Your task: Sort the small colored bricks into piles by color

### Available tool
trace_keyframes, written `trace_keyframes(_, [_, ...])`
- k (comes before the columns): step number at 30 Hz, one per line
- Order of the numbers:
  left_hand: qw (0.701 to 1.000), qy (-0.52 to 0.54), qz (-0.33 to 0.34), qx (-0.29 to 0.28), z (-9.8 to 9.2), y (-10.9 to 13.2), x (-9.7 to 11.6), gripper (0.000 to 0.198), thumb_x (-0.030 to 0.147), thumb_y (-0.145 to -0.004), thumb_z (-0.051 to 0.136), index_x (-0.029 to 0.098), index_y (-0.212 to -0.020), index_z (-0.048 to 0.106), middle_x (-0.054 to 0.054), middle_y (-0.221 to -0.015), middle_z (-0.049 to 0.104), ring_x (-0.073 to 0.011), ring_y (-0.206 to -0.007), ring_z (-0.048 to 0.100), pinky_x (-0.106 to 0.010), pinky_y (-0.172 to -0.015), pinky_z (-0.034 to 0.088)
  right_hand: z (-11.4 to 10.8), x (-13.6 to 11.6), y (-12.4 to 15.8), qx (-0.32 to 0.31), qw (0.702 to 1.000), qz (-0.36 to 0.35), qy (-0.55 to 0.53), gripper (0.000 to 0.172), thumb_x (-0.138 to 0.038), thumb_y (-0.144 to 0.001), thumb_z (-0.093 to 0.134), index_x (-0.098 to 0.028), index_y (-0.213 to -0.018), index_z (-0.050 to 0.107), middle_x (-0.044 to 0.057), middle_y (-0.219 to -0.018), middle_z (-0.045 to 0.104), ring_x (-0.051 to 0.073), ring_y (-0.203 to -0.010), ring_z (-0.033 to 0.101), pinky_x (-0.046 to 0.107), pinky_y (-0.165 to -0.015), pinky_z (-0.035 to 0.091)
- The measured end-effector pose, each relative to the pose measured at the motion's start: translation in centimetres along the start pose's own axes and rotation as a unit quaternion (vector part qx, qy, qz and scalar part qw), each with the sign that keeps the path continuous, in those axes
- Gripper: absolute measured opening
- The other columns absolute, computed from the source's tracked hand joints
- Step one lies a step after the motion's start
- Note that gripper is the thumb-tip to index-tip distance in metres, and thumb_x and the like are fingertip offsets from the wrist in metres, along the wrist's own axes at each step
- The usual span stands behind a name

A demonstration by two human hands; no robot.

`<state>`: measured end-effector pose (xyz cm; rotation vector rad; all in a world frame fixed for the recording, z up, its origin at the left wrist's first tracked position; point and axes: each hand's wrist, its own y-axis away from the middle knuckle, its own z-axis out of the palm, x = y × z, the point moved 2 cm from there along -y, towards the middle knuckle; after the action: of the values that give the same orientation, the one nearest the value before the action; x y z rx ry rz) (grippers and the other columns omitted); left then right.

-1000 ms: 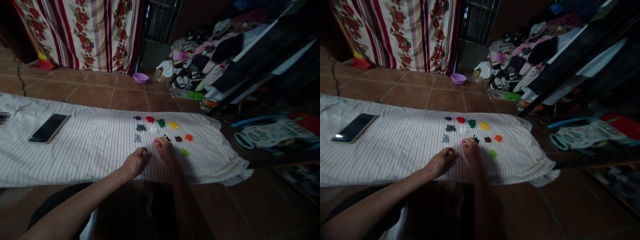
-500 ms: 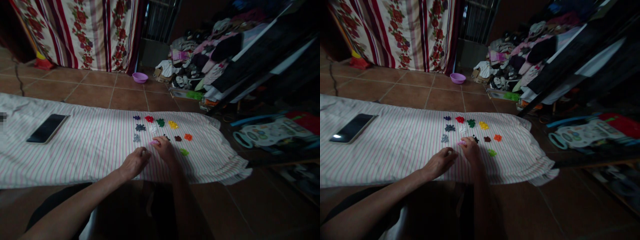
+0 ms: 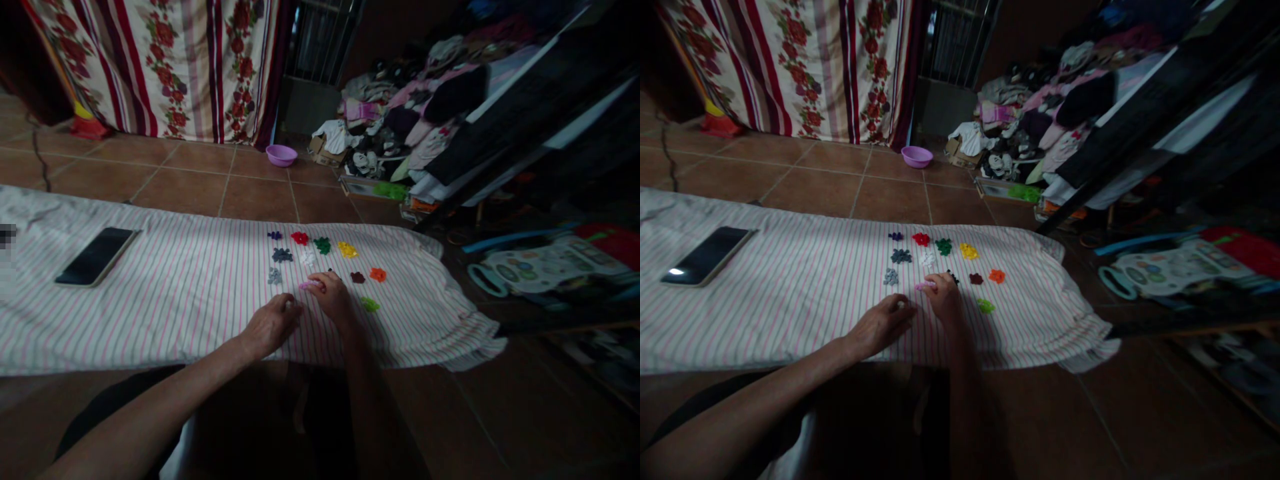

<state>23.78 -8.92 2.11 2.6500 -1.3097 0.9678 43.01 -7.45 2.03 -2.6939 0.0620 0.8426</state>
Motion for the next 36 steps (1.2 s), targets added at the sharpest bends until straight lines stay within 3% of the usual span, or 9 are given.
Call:
trace_keyframes(8, [1.0,-0.006,-0.005,-0.023,-0.3,-0.5,0.3,0.027,0.028,-0.092,0.045,0.022,-0.115,0.058,-0.008,-0.115,0.055,-0.0182,-0.099,0.059,-0.033,-0.083,0.054,0.7,1.1,0.1,-0.022,0.998,-0.024,0.057,0.031,-0.013,-0.085,0.043,-0.017,-0.101,0.069,0.01,-0.094,0.065,0.021,-0.09,0.06,0.034,-0.085,0.048])
trace_keyframes(14, [0.999,0.016,-0.031,0.005,-0.1,-1.2,0.1,0.029,0.03,-0.095,0.04,0.02,-0.115,0.057,-0.009,-0.114,0.056,-0.0176,-0.097,0.06,-0.033,-0.083,0.053,0.5,0.3,0.5,-0.049,0.998,0.013,0.022,0.029,-0.026,-0.083,0.06,-0.017,-0.11,0.066,0.008,-0.097,0.06,0.016,-0.076,0.061,0.03,-0.075,0.051])
trace_keyframes(19, [0.996,0.051,-0.054,0.049,0.2,-1.8,-0.3,0.026,0.024,-0.095,0.036,0.018,-0.099,0.061,-0.007,-0.1,0.058,-0.0149,-0.088,0.059,-0.032,-0.082,0.053,0.2,-0.1,0.8,-0.087,0.996,0.016,0.0,0.045,-0.03,-0.074,0.072,-0.018,-0.116,0.064,0.008,-0.104,0.056,0.018,-0.084,0.062,0.03,-0.074,0.053])
trace_keyframes(30, [0.992,0.065,-0.045,0.093,1.2,-2.8,-1.3,0.031,0.016,-0.089,0.04,0.016,-0.111,0.062,-0.01,-0.112,0.063,-0.0201,-0.107,0.058,-0.039,-0.096,0.05,1.0,-0.1,0.5,-0.086,0.995,0.025,-0.037,0.035,-0.012,-0.077,0.063,-0.018,-0.11,0.066,0.008,-0.102,0.059,0.013,-0.073,0.06,0.028,-0.072,0.054])
trace_keyframes(36, [0.99,0.061,-0.061,0.11,1.7,-3.2,-1.5,0.032,0.012,-0.085,0.041,0.015,-0.11,0.062,-0.01,-0.103,0.062,-0.0188,-0.097,0.06,-0.036,-0.088,0.053,0.6,-0.2,0.5,-0.083,0.995,0.025,-0.045,0.035,-0.009,-0.076,0.059,-0.017,-0.109,0.066,0.009,-0.104,0.062,0.016,-0.079,0.062,0.029,-0.073,0.055])
